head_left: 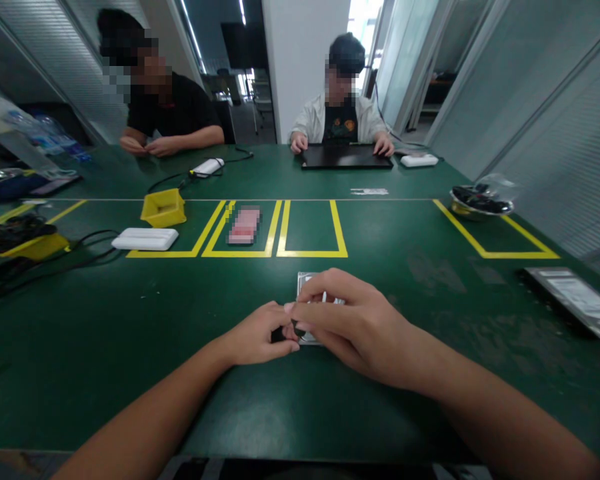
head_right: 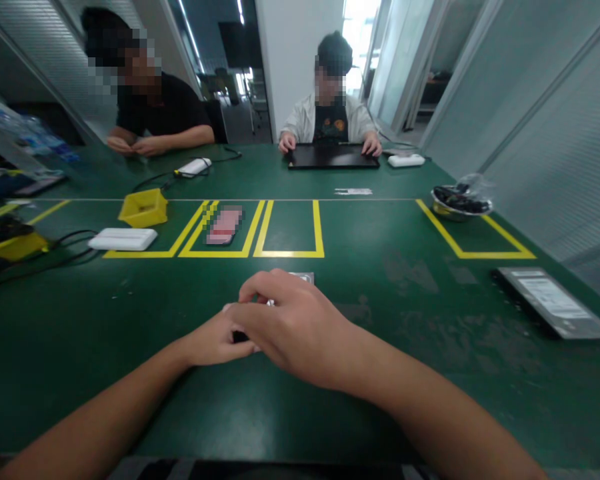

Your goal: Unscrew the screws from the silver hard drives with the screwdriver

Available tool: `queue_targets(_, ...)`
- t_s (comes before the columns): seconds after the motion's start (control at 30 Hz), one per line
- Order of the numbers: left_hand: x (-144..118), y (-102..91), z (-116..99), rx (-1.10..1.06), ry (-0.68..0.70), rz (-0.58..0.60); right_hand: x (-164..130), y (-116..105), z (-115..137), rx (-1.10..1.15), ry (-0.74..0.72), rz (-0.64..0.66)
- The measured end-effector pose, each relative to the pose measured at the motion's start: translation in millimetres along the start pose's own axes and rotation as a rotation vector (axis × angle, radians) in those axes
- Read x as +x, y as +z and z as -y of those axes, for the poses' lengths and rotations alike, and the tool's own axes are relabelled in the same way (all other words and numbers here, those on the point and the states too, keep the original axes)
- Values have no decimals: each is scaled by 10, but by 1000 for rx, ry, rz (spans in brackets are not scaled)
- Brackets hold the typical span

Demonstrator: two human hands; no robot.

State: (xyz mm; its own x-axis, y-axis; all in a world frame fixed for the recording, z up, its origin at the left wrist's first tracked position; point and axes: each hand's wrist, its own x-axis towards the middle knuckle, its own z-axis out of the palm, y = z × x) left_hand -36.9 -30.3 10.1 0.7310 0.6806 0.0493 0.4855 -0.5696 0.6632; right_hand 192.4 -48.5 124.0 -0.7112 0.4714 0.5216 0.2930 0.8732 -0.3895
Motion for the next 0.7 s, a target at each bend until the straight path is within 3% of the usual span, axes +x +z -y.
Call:
queue_targets(0.37, -1, -22, -27, 18, 36, -32, -19, 2, -66, 67, -110, 14)
queue_targets(0.7, -11, -9, -21, 38, -3, -36, -3, -60, 49, -12, -15, 81)
